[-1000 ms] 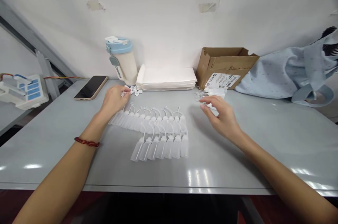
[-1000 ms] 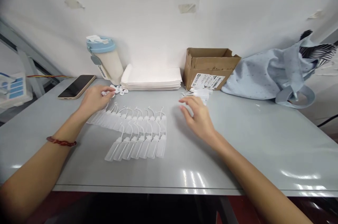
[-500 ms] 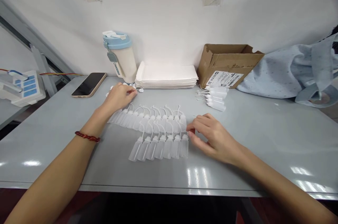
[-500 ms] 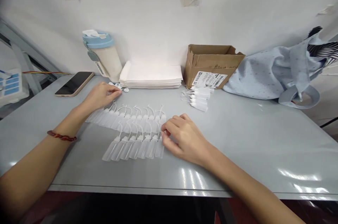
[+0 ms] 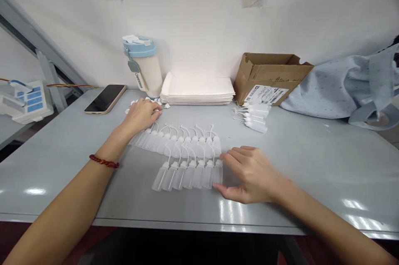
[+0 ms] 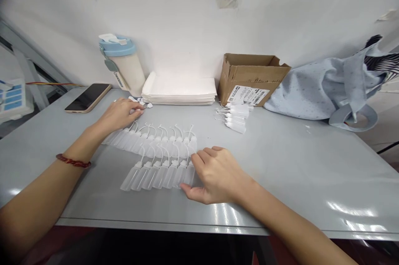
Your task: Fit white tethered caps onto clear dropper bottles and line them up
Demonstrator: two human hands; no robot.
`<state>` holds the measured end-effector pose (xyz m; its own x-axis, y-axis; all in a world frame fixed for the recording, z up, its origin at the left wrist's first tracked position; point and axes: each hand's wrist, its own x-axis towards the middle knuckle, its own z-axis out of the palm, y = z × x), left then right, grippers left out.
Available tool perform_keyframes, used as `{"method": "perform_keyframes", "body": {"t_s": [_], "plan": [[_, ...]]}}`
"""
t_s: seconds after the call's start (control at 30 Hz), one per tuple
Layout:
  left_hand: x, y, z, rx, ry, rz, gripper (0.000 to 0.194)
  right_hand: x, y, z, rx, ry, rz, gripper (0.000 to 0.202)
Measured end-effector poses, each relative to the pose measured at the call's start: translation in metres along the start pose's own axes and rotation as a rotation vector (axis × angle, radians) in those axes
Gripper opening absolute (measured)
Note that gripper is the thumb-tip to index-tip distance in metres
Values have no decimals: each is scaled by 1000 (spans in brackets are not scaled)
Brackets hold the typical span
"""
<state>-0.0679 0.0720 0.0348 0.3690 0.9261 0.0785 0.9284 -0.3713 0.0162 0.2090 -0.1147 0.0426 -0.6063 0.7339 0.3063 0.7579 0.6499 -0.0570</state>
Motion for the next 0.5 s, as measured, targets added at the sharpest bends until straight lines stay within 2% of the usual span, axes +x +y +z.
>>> {"method": "perform_keyframes", "body": {"t_s": [0.23,0.5], "plan": [[-2,0,2,-27,17,15,37,0,-3,-1,-23,-83,-2,42],[1,-3,5,-85,36,34,40,3,-1,-5,15,-309,95,45]]}}
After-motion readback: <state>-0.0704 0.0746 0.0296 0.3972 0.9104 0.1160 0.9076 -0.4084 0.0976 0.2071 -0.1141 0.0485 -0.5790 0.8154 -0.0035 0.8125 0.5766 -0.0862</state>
